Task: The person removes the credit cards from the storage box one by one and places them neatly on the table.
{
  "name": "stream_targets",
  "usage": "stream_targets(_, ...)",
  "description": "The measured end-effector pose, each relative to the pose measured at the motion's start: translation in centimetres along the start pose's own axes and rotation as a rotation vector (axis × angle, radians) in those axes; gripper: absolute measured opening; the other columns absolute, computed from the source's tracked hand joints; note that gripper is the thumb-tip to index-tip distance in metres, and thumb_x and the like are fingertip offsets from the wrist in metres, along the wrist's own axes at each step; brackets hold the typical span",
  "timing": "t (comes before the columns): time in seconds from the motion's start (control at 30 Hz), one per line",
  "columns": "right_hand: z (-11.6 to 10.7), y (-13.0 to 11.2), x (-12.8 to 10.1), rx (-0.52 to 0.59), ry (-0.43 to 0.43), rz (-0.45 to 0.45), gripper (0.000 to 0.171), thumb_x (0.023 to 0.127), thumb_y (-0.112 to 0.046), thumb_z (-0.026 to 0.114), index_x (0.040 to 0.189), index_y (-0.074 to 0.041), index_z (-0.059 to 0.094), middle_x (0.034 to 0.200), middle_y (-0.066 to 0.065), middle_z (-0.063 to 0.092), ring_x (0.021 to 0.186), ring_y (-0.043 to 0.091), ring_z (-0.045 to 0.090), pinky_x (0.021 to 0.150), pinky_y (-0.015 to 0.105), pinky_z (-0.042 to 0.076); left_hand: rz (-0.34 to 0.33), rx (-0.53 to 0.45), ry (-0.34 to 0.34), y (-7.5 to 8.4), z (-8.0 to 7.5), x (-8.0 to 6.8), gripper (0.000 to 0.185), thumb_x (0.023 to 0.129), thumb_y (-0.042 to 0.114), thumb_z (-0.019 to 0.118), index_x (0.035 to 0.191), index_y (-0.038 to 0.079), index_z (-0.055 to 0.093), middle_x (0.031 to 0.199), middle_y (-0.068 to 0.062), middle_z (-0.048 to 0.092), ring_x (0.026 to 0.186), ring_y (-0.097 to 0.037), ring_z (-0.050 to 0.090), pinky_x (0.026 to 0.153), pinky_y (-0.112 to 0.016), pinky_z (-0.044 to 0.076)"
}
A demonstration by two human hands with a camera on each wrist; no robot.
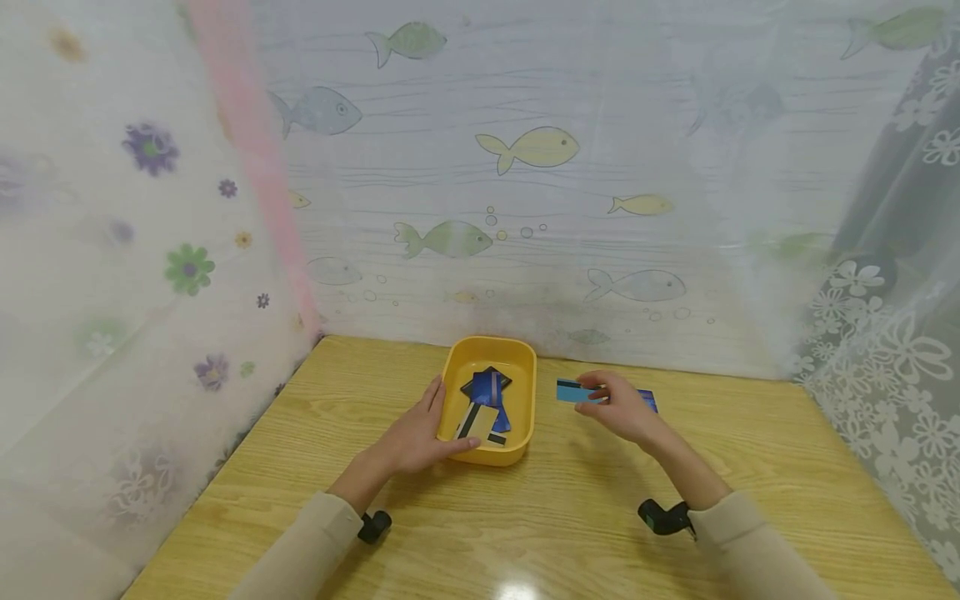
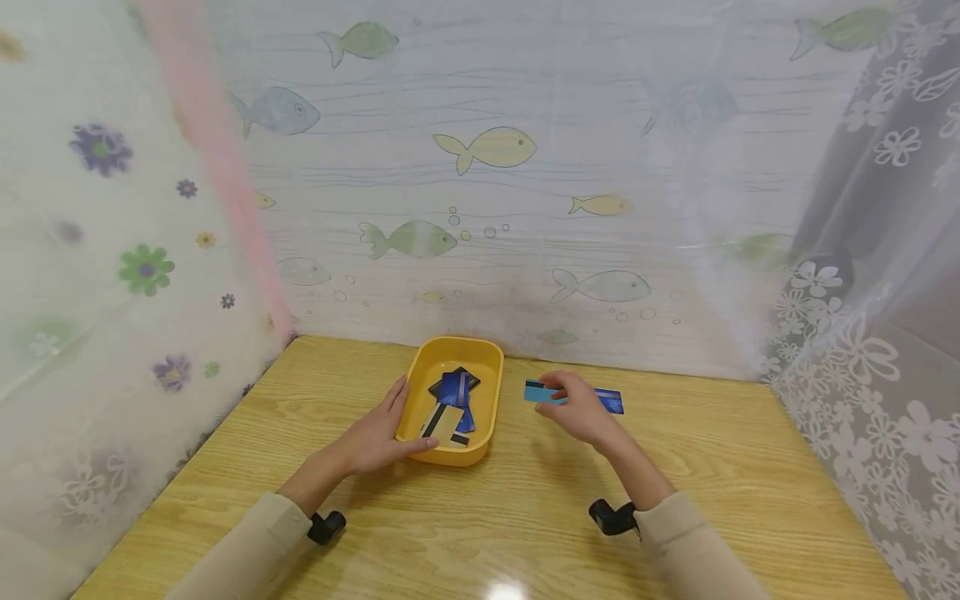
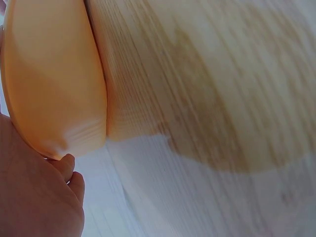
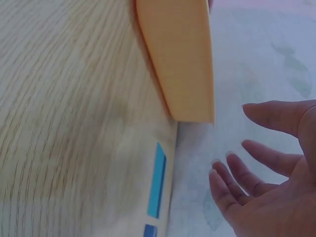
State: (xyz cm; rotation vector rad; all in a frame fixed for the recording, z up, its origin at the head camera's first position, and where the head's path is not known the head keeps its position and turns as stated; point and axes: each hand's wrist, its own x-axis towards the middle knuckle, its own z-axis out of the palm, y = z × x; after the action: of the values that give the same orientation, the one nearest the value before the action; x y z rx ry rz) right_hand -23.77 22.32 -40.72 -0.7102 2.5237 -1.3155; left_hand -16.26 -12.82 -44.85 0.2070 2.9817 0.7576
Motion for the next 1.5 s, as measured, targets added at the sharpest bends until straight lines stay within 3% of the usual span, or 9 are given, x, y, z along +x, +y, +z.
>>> stream_targets(0.4,2.1,-1.3,0.9,0.009,-0.008,-0.045,0.045,0.099,-0.014,0.068,0.140,0.000,0.057,0.139,0.024,0.054,0.123,0.040,0.055,0.102,0.053,0.048,-0.010,0.002,-0.008,0.1,0.0,0.0,0.129,0.080,0.087,0.056,0.165,0.007,0.000,0.172,-0.012,0.000,0.154,-0.035,0.024,0.120,-0.050,0.030)
stream_targets(0.9,5.4,-3.6,2.2,0.017,-0.055,-0.131,0.040,0.097,-0.012,0.069,0.135,-0.001,0.060,0.132,0.018,0.060,0.120,0.040,0.059,0.102,0.053,0.049,-0.020,-0.003,-0.003,0.0,0.2,0.1,0.126,0.082,0.082,0.060,0.165,0.008,0.000,0.172,-0.011,0.000,0.152,-0.036,0.027,0.119,-0.052,0.032)
stream_targets(1.1,6.2,-4.1,2.9,-0.050,-0.051,-0.199,0.035,0.097,-0.008,0.070,0.129,0.002,0.063,0.126,0.021,0.061,0.114,0.041,0.062,0.098,0.053,0.051,-0.018,-0.003,-0.003,0.0,0.2,0.1,0.126,0.082,0.082,0.059,0.165,0.008,-0.001,0.172,-0.011,0.000,0.152,-0.037,0.028,0.119,-0.052,0.032)
stream_targets(1.5,7.9,-5.5,3.8,-0.046,-0.101,-0.188,0.040,0.097,-0.006,0.068,0.134,0.005,0.059,0.133,0.026,0.057,0.116,0.044,0.062,0.096,0.050,0.055,-0.017,-0.001,0.003,0.0,0.2,0.1,0.124,0.084,0.080,0.061,0.165,0.007,0.000,0.172,-0.012,0.002,0.151,-0.037,0.029,0.118,-0.052,0.033)
